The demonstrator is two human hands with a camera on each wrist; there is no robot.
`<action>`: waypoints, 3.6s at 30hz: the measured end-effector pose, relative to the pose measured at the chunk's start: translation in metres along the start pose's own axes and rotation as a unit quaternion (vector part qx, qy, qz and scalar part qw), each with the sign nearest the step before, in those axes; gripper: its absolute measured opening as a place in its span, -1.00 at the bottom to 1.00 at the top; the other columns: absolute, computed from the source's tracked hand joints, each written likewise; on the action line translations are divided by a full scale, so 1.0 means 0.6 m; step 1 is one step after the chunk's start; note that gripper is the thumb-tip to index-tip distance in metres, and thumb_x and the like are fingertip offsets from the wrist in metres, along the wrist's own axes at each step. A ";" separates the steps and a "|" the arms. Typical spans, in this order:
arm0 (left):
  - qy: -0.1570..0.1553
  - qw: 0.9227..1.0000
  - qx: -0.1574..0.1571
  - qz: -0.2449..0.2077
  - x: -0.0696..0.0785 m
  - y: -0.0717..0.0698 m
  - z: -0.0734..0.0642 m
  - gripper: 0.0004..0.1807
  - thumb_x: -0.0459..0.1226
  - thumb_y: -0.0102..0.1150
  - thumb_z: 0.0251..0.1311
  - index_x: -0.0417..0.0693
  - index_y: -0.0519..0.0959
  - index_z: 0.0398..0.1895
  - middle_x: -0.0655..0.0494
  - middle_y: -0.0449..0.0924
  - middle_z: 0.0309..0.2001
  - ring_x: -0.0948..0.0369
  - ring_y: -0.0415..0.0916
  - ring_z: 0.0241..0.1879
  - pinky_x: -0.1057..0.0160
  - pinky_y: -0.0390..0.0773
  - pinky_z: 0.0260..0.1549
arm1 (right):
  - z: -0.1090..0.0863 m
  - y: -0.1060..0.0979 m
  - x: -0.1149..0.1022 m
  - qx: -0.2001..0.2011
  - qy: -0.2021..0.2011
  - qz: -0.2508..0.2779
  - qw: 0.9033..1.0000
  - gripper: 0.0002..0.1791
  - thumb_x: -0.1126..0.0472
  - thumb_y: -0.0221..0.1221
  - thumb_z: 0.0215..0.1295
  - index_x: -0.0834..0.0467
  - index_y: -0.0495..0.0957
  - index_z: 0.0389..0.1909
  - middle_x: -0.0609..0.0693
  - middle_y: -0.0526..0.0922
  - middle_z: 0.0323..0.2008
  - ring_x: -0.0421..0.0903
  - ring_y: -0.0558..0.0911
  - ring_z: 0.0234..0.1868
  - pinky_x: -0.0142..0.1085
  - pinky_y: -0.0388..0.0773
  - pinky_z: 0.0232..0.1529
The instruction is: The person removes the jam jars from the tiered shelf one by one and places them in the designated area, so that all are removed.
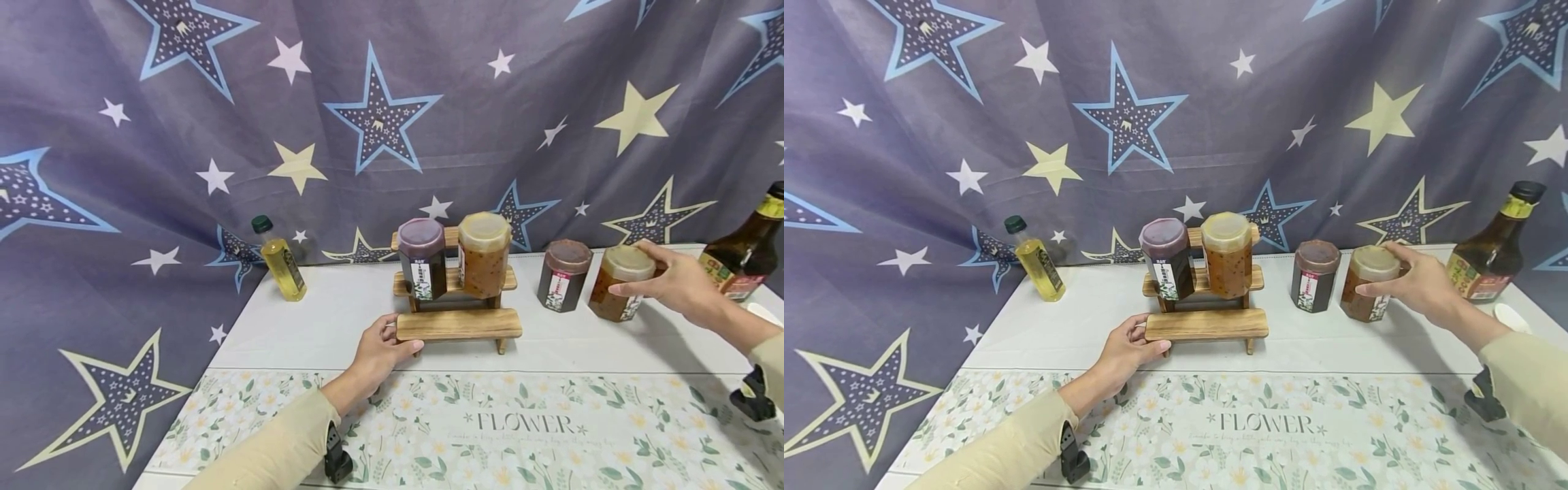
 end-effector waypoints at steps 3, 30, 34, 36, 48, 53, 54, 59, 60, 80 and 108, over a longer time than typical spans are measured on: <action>0.000 1.000 0.001 0.000 0.001 0.000 -0.001 -0.22 -0.35 0.39 0.09 -0.24 0.23 0.36 -0.19 0.50 0.12 0.01 0.53 0.05 0.23 0.61 -0.07 | -0.005 0.001 0.001 -0.004 -0.009 0.012 1.000 -0.05 0.07 0.49 -0.03 0.24 0.25 0.36 -0.17 0.53 -0.16 -0.51 0.46 -0.30 -0.58 0.45 -0.40; -0.004 1.000 0.004 0.009 0.001 0.000 0.000 -0.20 -0.34 0.40 0.08 -0.25 0.22 0.37 -0.20 0.48 0.15 -0.04 0.49 0.10 0.22 0.59 -0.02 | 0.020 -0.035 -0.023 -0.065 0.038 0.031 0.997 0.14 -0.02 0.30 0.23 0.22 -0.32 0.51 0.50 0.04 0.38 0.46 0.17 0.29 0.31 0.24 0.15; -0.007 1.000 0.004 0.008 0.001 0.000 0.000 -0.21 -0.34 0.39 0.09 -0.24 0.22 0.37 -0.20 0.48 0.15 -0.04 0.49 0.11 0.22 0.60 -0.03 | 0.029 -0.044 -0.046 -0.049 0.032 0.043 0.997 0.11 0.00 0.32 0.21 0.19 -0.24 0.52 0.46 0.06 0.39 0.38 0.16 0.30 0.34 0.15 0.21; -0.006 1.000 0.005 0.007 0.001 0.000 0.000 -0.21 -0.34 0.39 0.09 -0.24 0.22 0.37 -0.20 0.48 0.15 -0.05 0.49 0.11 0.22 0.60 -0.03 | 0.031 -0.044 -0.058 -0.047 0.030 0.047 0.997 0.11 0.00 0.33 0.20 0.18 -0.22 0.53 0.44 0.07 0.39 0.36 0.16 0.31 0.33 0.11 0.24; -0.004 1.000 0.005 0.008 0.001 0.000 -0.001 -0.20 -0.34 0.39 0.09 -0.23 0.20 0.38 -0.20 0.48 0.15 -0.05 0.49 0.10 0.21 0.61 -0.05 | 0.029 -0.031 -0.136 -0.067 -0.015 0.059 0.996 -0.04 0.05 0.32 0.22 0.00 -0.04 0.53 0.17 0.24 0.33 -0.02 0.28 0.28 -0.65 0.40 -0.09; -0.003 1.000 0.000 0.007 0.001 0.001 -0.001 -0.21 -0.35 0.38 0.10 -0.24 0.21 0.38 -0.20 0.48 0.15 -0.03 0.51 0.07 0.21 0.60 -0.05 | 0.026 -0.015 -0.163 -0.077 -0.035 0.080 0.993 -0.08 0.15 0.32 0.23 0.01 0.00 0.51 0.10 0.26 0.31 -0.04 0.27 0.29 -0.72 0.38 -0.17; -0.002 1.000 -0.001 0.007 0.000 0.001 0.000 -0.21 -0.35 0.38 0.10 -0.25 0.21 0.38 -0.20 0.48 0.14 -0.02 0.52 0.07 0.21 0.60 -0.05 | 0.026 -0.011 -0.167 -0.079 -0.036 0.077 0.993 -0.07 0.14 0.32 0.23 0.00 0.00 0.51 0.11 0.25 0.32 -0.02 0.27 0.30 -0.72 0.37 -0.16; -0.001 1.000 0.002 0.011 -0.003 0.000 0.001 -0.21 -0.33 0.39 0.09 -0.23 0.22 0.37 -0.17 0.50 0.12 0.00 0.53 0.06 0.22 0.61 -0.06 | 0.026 0.004 -0.192 -0.087 -0.049 0.077 0.992 -0.06 0.15 0.34 0.20 -0.01 0.02 0.51 0.17 0.25 0.36 0.09 0.25 0.34 -0.63 0.37 -0.10; -0.002 1.000 0.003 0.012 -0.004 0.000 0.002 -0.21 -0.33 0.40 0.08 -0.23 0.22 0.37 -0.17 0.51 0.12 0.00 0.53 0.06 0.22 0.61 -0.06 | 0.025 0.008 -0.198 -0.087 -0.051 0.078 0.992 -0.06 0.15 0.34 0.20 -0.01 0.02 0.51 0.17 0.26 0.35 0.09 0.26 0.34 -0.61 0.37 -0.09; -0.012 1.000 0.008 0.013 -0.004 0.000 0.002 -0.21 -0.32 0.39 0.09 -0.21 0.22 0.38 -0.18 0.49 0.14 -0.03 0.50 0.09 0.21 0.60 -0.04 | 0.026 0.076 -0.300 -0.129 -0.116 0.146 0.974 -0.11 0.25 0.35 0.18 -0.03 0.10 0.48 0.11 0.35 0.30 0.02 0.35 0.30 -0.52 0.49 -0.07; -0.003 1.000 0.000 0.007 -0.002 0.001 0.001 -0.18 -0.36 0.37 0.10 -0.25 0.17 0.40 -0.19 0.49 0.13 -0.02 0.52 0.06 0.21 0.61 -0.06 | 0.039 0.147 -0.369 -0.113 -0.128 0.128 0.977 -0.20 0.02 0.44 0.04 -0.08 0.32 0.33 0.09 0.54 0.02 -0.02 0.54 -0.02 -0.15 0.51 -0.06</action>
Point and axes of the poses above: each hand's wrist, its own z-axis towards the middle knuckle, its own y-axis out of the palm, x = y × z, the point moved 7 cm from there along z, towards the middle knuckle
